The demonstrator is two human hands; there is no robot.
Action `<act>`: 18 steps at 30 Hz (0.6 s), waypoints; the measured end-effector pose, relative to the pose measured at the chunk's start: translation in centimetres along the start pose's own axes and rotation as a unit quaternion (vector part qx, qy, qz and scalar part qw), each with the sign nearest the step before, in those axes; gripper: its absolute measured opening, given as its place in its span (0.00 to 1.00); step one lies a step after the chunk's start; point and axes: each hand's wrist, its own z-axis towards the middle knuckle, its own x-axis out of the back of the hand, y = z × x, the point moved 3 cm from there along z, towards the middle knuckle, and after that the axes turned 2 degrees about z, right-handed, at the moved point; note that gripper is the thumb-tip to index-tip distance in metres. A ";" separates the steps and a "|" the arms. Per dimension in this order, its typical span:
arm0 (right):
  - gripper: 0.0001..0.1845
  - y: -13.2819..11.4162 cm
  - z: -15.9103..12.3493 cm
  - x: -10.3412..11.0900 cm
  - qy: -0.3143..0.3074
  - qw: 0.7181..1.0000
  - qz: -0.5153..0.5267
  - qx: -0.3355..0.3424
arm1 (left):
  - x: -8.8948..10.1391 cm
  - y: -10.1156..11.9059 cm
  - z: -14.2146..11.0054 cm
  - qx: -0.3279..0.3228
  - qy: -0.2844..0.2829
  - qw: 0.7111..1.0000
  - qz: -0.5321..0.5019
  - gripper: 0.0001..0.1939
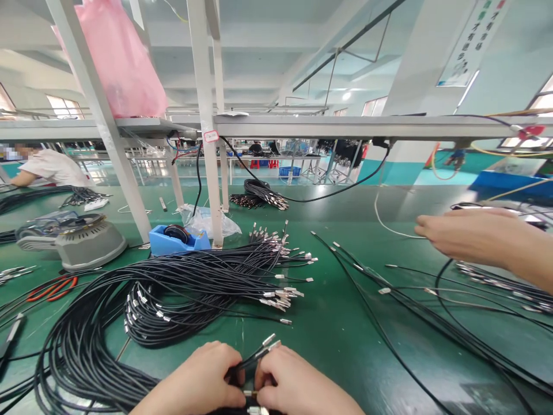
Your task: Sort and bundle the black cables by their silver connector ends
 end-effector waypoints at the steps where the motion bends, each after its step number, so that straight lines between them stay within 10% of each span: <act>1: 0.10 -0.1 0.0 0.0 0.004 1.000 0.000 0.002 | -0.1 0.1 0.0 -0.002 -0.010 1.000 -0.008 0.09; 18: 0.17 -0.8 -0.8 0.7 0.065 0.997 0.030 -0.018 | -0.3 -0.6 0.2 -0.037 0.065 0.996 -0.044 0.11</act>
